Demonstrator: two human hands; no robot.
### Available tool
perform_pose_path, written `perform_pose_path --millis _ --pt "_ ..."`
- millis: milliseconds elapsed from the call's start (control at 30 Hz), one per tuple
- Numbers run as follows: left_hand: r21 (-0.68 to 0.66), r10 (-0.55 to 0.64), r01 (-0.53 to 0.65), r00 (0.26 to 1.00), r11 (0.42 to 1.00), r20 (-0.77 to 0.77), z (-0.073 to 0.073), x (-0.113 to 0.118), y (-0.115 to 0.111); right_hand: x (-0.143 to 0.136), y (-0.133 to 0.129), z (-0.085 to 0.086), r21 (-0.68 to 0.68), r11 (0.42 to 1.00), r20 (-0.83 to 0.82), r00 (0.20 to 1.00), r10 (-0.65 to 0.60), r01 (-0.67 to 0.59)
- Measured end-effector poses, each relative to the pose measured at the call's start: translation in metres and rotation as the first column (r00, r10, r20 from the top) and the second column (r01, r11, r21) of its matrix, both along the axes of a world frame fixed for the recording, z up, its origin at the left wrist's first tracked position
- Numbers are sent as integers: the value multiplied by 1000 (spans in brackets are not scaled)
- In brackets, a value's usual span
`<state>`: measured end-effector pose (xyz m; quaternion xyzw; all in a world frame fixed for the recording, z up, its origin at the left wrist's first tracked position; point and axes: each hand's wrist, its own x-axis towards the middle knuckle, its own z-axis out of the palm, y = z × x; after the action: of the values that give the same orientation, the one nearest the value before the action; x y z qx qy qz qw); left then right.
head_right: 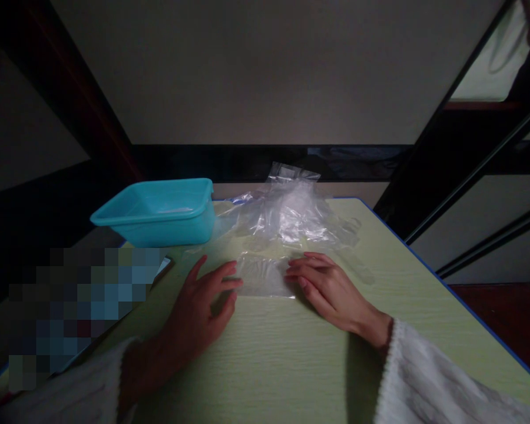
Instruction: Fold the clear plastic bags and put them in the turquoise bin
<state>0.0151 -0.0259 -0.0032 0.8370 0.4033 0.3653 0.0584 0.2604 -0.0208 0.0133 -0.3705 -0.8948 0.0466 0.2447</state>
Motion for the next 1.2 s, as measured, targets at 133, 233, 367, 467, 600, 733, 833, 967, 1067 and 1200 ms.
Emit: perform_pose_path --millis 133,233,367,467,600,733,833,967,1067,1200 --pt "-12 9 -10 998 1000 -56 -1 0 2 -1 -2 2 -20 999 2 999 46 -46" --pt "-5 20 -20 997 1000 -75 0 0 3 -1 -3 4 -64 995 11 997 81 -80" --pt "9 43 -43 993 999 -107 1 -1 5 -2 -5 8 -133 981 21 989 144 -140" --pt "23 55 -52 992 998 -116 1 -2 7 -3 -7 10 -153 975 26 986 165 -159" --pt "2 56 -57 990 998 -132 2 -3 10 -8 -12 12 -163 971 49 981 185 -175" --pt "-40 62 -70 984 997 -166 2 -3 12 -16 -18 15 -172 964 100 970 220 -201" --pt "-94 43 -62 980 994 -193 4 -2 13 -23 -24 16 -177 953 121 955 271 -247" --pt "-154 14 -53 970 987 -244 4 0 14 -33 -30 16 -191 936 130 937 323 -296" --pt "-163 3 -49 963 985 -270 2 1 14 -35 -32 15 -197 927 140 926 350 -320" --pt "-72 -18 1 972 997 -236 -2 -1 12 -28 -28 12 -94 946 75 946 316 -309"
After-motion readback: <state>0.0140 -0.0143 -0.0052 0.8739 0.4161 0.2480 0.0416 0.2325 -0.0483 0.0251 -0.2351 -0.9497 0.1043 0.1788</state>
